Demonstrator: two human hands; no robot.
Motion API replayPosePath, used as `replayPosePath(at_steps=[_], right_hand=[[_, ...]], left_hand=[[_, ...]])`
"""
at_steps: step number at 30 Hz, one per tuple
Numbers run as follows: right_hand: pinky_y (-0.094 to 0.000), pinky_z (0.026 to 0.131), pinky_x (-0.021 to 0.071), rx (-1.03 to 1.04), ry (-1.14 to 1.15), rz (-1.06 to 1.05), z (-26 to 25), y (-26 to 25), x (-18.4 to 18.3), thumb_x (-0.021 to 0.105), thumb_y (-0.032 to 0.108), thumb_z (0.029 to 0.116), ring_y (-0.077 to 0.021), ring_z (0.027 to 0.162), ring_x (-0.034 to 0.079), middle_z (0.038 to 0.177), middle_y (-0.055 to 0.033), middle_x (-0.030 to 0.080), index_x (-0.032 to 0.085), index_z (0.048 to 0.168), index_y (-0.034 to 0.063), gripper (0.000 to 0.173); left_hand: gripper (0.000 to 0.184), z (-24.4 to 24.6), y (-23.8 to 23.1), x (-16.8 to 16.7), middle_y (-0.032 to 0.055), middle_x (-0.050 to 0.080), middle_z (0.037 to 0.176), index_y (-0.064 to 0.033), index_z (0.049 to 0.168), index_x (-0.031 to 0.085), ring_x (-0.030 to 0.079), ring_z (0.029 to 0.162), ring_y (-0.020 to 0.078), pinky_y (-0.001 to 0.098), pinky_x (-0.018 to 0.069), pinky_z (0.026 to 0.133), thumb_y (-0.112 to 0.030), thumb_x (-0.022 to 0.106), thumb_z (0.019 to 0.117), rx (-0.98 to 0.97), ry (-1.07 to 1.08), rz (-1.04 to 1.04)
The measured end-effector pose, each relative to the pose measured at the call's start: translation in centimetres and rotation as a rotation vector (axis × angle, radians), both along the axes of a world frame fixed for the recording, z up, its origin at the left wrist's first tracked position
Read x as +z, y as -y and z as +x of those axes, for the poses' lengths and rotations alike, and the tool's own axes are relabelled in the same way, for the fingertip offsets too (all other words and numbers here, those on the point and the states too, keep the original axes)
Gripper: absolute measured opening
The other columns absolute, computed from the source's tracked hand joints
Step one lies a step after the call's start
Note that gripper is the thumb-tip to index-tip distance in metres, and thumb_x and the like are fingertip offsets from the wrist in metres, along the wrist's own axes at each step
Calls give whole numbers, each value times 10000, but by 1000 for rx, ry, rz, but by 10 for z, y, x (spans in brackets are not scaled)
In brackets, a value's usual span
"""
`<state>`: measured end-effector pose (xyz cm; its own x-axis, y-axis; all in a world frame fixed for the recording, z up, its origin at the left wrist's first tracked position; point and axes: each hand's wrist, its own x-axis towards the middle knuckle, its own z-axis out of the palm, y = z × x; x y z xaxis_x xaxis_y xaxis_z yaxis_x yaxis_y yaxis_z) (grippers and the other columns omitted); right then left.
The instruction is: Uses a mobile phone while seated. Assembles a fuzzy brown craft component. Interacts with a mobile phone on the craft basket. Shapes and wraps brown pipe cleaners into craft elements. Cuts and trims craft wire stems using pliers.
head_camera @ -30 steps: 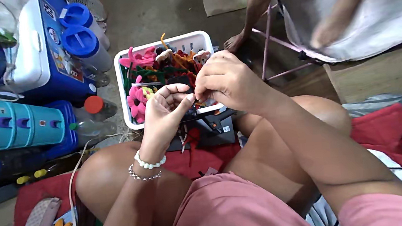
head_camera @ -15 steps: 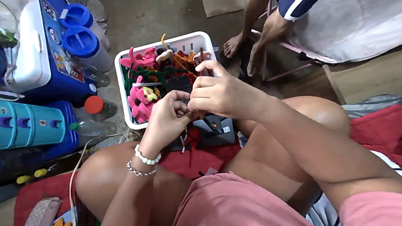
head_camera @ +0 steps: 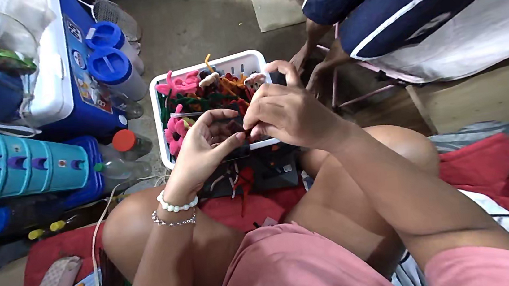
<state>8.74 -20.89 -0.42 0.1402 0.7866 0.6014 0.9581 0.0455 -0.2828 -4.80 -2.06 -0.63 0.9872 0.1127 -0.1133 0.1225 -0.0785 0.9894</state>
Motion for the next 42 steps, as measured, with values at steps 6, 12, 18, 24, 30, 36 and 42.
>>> replayPosePath(at_steps=[6,12,18,24,30,36,42], right_hand=[[-642,1147,257,-78,6,14,2,0,2,722,192,942,-237,1116,652,998,-8,747,786,967,140,86],[-649,1131,270,-81,-33,52,-3,-2,1,720,182,945,-231,1083,664,960,-8,748,794,934,145,84],[-660,1134,263,-60,-13,49,-6,-3,1,691,137,956,-205,1034,681,907,8,745,784,909,146,105],[-682,1134,241,-50,36,34,-7,-3,3,701,156,947,-223,1054,671,911,9,742,789,921,148,92],[-663,1137,238,-33,-73,12,-8,-1,1,707,158,914,-207,1063,666,926,21,747,796,936,160,92],[-689,1130,221,-46,-19,-6,-7,-1,2,726,179,891,-223,1062,662,894,22,738,787,921,164,70],[-690,1131,211,-117,-12,-11,-11,-3,1,740,170,855,-236,1046,663,825,24,719,763,842,162,27]], left_hand=[[389,-2,2,4,24,700,973,-95,1295,596,686,795,95,232,598,730,-12,697,928,78,40,-57],[371,-3,4,3,1,691,950,-101,1241,573,685,779,92,239,605,728,5,690,906,100,98,-61],[309,-4,2,-2,-18,704,881,-110,1157,556,681,724,76,214,576,642,-45,711,898,68,163,130],[282,-4,-1,0,3,705,868,-106,1111,577,695,739,113,253,599,671,-31,723,882,82,163,99],[291,-4,-1,1,-9,702,884,-118,1068,550,700,773,98,254,599,711,-17,726,860,91,213,106],[273,-4,2,-1,-17,688,881,-133,1015,533,694,785,90,257,600,724,-20,721,852,113,235,116],[245,-1,9,-7,-8,678,870,-126,980,528,688,777,100,275,599,716,-7,707,862,139,259,124]])
